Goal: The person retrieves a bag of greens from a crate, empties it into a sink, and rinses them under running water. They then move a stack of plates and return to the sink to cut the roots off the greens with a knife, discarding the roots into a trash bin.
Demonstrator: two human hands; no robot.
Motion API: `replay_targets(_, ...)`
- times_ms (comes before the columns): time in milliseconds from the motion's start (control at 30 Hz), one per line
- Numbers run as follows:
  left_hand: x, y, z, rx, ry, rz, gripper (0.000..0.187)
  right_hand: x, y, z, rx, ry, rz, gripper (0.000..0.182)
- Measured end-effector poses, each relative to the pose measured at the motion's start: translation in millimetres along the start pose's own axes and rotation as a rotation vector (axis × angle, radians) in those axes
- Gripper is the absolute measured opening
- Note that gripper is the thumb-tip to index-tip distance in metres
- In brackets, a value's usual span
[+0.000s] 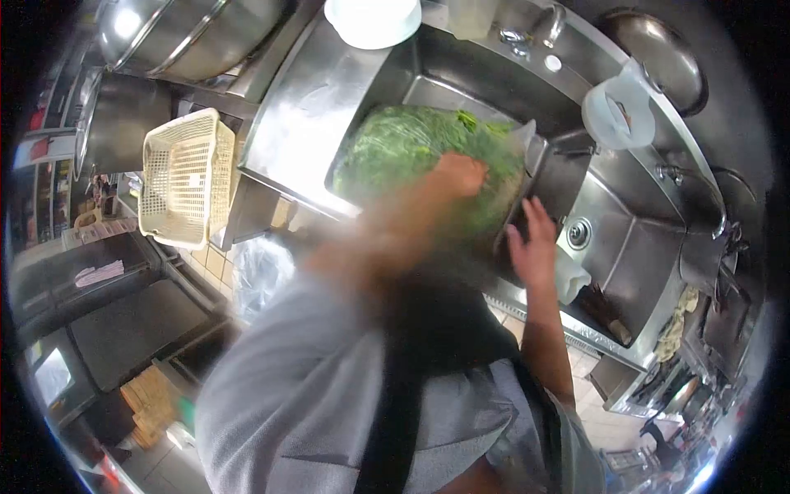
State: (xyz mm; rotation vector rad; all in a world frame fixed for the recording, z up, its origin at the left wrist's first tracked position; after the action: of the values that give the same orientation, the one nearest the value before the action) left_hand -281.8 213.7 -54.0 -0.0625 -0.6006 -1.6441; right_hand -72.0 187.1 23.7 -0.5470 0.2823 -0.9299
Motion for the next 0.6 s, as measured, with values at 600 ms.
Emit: replay_targets(600,27,7,7,0.071,-0.011,-0.04,0.039,-87,58,-124,0.22,0.045,-0.188,0.03)
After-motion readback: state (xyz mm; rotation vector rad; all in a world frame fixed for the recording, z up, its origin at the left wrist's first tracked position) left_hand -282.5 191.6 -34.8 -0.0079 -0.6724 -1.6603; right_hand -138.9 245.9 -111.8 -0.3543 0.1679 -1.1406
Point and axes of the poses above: each hand's wrist, its own x-axis away from the middle knuckle, its own z-axis out of the back of the hand, y = z × x, the point moved 5 cm from there along -x, towards the middle knuckle, and after that the axes turned 3 degrees about -y, right-handed, at the moved point
